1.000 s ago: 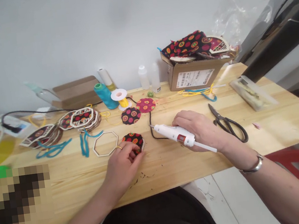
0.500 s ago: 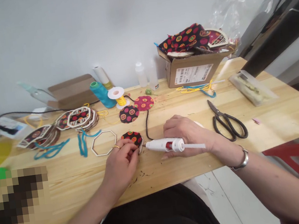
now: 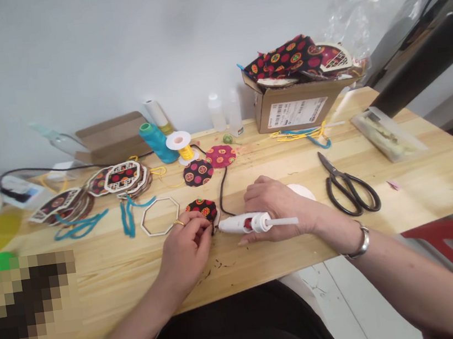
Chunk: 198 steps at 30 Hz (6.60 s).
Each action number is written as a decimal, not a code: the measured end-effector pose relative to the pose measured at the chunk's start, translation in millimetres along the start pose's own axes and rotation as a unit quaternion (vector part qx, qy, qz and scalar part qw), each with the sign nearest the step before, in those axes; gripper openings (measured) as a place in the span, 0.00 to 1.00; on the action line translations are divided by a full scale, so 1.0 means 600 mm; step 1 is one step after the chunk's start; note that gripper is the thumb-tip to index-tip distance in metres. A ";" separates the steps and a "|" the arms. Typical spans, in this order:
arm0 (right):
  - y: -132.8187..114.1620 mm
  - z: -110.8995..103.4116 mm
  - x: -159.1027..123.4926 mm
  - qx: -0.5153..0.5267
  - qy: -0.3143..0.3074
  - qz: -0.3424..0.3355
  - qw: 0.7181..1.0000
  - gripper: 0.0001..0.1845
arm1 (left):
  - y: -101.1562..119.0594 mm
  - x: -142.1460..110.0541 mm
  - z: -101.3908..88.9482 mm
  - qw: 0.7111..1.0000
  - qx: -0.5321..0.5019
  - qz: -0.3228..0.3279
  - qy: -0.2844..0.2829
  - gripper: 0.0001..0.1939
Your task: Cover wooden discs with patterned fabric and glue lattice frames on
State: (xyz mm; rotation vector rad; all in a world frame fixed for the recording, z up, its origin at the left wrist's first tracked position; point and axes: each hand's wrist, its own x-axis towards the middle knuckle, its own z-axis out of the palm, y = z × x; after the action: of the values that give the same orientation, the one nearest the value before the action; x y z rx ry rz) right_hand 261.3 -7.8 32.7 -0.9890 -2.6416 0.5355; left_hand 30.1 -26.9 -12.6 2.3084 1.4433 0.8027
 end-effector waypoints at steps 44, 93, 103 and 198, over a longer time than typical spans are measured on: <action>0.019 0.000 0.000 -0.010 0.035 0.052 0.998 0.25 | -0.001 -0.002 0.000 1.000 0.001 0.004 -0.001 0.06; 0.076 -0.023 -0.038 -0.156 0.449 0.185 0.860 0.17 | -0.003 0.007 0.010 0.998 0.063 0.029 0.001 0.12; 0.087 -0.024 -0.037 -0.186 0.415 0.178 0.872 0.17 | 0.000 0.007 0.009 0.996 0.082 0.029 -0.014 0.12; -0.143 0.156 0.028 -0.136 0.090 0.126 0.979 0.32 | -0.031 -0.060 -0.025 0.997 0.005 -0.071 0.029 0.28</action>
State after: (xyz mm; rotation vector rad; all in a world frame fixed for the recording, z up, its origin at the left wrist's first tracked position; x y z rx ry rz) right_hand 165.1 -79.4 -12.5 -1.3947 -2.4849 0.1245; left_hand -4.6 -51.3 -20.9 2.1762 1.6185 0.8296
